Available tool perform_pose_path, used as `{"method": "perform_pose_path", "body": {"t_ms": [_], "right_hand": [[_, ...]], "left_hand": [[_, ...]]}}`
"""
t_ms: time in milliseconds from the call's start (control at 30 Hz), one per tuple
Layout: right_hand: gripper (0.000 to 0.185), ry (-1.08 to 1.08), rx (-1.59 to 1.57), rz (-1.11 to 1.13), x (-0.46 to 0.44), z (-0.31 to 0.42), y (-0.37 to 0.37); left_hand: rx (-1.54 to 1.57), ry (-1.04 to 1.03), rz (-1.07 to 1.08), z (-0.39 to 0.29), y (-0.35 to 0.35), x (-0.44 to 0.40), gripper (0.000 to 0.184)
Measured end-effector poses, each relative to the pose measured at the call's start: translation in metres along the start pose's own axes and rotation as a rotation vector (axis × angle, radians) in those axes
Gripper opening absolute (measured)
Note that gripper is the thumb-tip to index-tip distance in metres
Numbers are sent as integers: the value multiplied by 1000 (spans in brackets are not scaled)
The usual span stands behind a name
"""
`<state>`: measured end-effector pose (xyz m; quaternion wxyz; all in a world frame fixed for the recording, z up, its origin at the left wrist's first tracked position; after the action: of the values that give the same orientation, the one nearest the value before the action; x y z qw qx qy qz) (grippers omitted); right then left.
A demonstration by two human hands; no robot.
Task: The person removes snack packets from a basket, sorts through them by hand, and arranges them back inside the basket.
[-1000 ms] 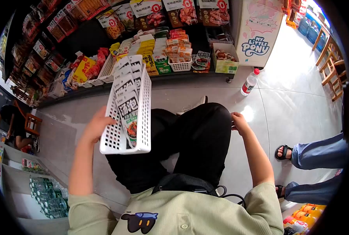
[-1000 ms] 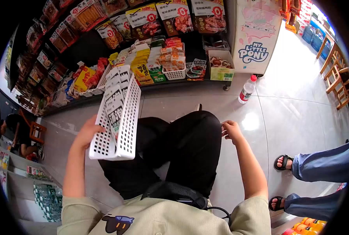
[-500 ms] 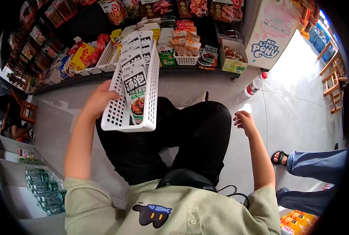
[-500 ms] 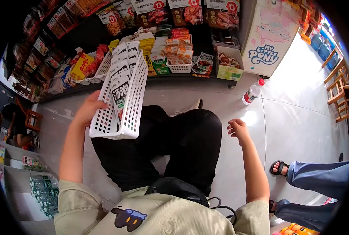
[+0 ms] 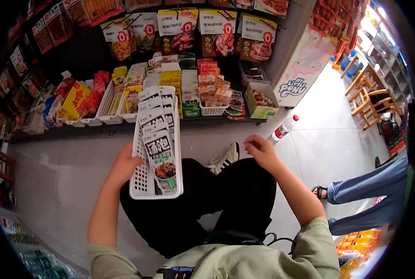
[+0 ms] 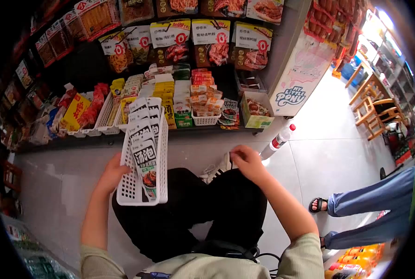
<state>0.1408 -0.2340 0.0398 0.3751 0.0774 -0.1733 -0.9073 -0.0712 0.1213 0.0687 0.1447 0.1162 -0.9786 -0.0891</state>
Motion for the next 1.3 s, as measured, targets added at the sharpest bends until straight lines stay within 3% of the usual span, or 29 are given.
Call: {"method": "perform_pose_path", "body": {"t_ms": [33,133,233,333,567,767,867,967,1033,1100,1133,1300], "right_hand": [[19,-47,-76,75,-10,18,-21],[55,-275,-261,361,-38,54,-96],[91,-408,-370,531,-63,76,-158],[98,-365,-613,520,-78,97,-185],[91,-164,-682,387,-76,49,-187],[76,-151,-822,422,-30,4,-148],[76,-184,-849,392,-6,-24,-140],[77,-184,-741,323,8,-42,-135],[78,-126,-886,350,17,-36,-139],[80,-102,-883,360,18,-27,-141],[82,-116,-815,385,19,-30,-143],[85,-133,-773,468,17,-36,-152]], "left_hand": [[9,-12,15,1,5,-4,56],[169,-1,43,1,11,-6,51],[49,-28,20,-7,16,-14,49],[73,-71,31,3,18,-23,48],[80,-103,3,4,-17,-25,50],[-62,-72,46,10,-81,-24,40],[208,215,129,26,-105,-32,43],[232,266,22,55,-122,-45,50],[380,271,40,98,-137,-55,53],[914,238,173,105,-155,-56,54],[987,202,223,100,-159,-52,51],[1014,203,164,102,-161,-42,50]]}}
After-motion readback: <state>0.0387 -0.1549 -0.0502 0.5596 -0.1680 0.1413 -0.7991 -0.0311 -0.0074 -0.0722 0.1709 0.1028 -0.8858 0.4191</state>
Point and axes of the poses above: each hand's wrist, its own x-axis away from the middle knuckle, its own y-axis out of the back of the hand, z = x × y, the point moved 6 cm from there along -x, towards the middle knuckle, and after that the axes turned 10 degrees about z, right-handed, at the moved point
